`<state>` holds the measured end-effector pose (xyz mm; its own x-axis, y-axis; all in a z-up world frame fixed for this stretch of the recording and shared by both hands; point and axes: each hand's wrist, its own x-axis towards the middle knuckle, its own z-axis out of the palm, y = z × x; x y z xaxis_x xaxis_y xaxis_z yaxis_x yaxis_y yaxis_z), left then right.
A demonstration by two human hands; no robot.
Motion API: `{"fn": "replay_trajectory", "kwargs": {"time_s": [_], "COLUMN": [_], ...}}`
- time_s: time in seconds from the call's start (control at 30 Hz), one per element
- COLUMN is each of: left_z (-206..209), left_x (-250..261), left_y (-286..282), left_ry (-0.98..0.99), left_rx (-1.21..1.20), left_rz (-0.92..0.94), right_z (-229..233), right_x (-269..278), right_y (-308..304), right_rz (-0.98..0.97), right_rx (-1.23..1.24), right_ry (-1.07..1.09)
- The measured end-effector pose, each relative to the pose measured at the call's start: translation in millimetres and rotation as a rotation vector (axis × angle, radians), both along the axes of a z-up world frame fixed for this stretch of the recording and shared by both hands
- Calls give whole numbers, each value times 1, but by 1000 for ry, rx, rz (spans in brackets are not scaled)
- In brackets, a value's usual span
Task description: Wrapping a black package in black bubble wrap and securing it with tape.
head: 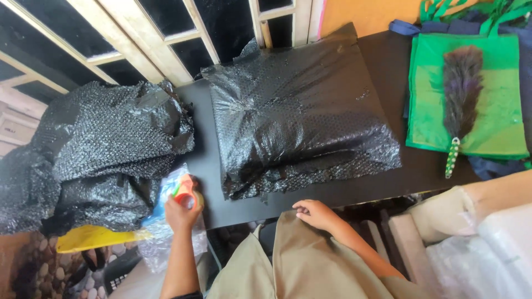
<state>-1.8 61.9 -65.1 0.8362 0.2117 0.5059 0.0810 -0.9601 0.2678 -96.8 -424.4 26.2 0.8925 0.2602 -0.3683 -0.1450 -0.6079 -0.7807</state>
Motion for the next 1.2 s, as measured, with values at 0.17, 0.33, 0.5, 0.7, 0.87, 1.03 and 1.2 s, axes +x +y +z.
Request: {"fn": "replay_trajectory", "kwargs": {"time_s": [0.17,0.33,0.5,0.7,0.87,1.03,1.2], "left_z": [47,148,202,237,239,232,231], "left_x": [-9,-43,-73,-85,-87,-86,-88], "left_y": [0,-67,-126,-179,-211,-245,-276], "left_ry": [292,636,569,538,525,503,555], "left_rx": [-534,-939,-1035,-1060,-1058,-1018,-1027], "left_rz": [-49,-57,-717,-825,-767,-731,-713], "right_z": [19,78,151,182,187,175,168], "right_x": [-17,-1,17,34,30,31,32], "right_y": [21,34,46,46,30,0,-28], "right_rz": [-128,-392,-494,-214,-163,-202,-243], "right_rx": [62,130,307,332,146,85,190], "right_ry": [-12,18,-658,-918,-1012,-1011,-870]}}
